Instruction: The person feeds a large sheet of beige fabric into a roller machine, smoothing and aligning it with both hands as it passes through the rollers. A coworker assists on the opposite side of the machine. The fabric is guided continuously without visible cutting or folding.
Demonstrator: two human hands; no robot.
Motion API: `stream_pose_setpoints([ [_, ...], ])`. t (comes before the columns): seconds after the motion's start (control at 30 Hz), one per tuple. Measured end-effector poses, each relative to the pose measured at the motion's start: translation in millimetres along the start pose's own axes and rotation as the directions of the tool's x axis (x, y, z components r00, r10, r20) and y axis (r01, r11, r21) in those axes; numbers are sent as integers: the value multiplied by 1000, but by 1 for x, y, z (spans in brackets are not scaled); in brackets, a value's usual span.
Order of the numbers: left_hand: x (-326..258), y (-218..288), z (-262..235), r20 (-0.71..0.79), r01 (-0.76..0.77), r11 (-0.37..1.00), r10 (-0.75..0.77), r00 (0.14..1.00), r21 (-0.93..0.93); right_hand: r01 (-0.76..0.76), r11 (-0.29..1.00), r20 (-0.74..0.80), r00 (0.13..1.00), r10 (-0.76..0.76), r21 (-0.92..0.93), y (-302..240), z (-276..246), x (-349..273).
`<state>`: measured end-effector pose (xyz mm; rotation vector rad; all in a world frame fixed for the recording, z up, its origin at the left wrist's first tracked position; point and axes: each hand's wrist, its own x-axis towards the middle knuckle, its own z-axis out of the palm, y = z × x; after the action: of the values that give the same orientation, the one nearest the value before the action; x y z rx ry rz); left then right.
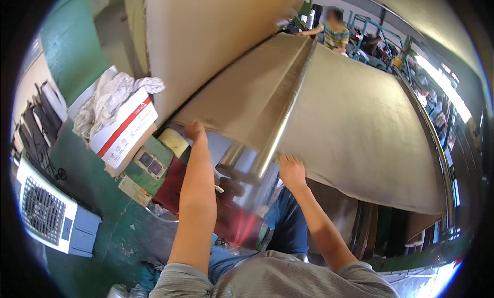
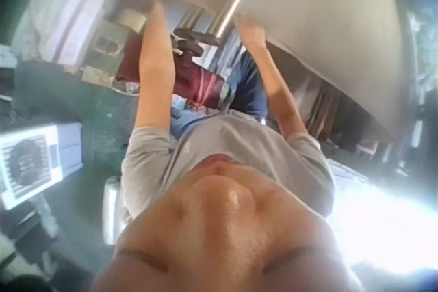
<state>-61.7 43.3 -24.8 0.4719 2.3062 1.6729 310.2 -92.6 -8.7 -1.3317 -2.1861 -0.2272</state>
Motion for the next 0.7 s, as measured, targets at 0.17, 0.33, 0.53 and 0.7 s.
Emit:
stream_pose_setpoints([
  [0.17, -16, 7, 2, 345, 262, 912, -147, 927, -316, 82, 990, -28, 996, -79, 119, -1, -2, 1],
  [0.33, 3, -3, 0, 222, 208, 908, -133, 966, -363, 11, 995, -14, 1000, -10, 95, 57, -27, -19],
  [0.53, 25, -20, 21, 689, 380, 889, -108, 717, -256, -447, 874, 73, 882, 466, -192, 155, -82, -80],
  [0.7, 24, -20, 27, 537, 368, 901, -199, 820, -228, -254, 923, 145, 942, 304, -288, 122, -57, -121],
])
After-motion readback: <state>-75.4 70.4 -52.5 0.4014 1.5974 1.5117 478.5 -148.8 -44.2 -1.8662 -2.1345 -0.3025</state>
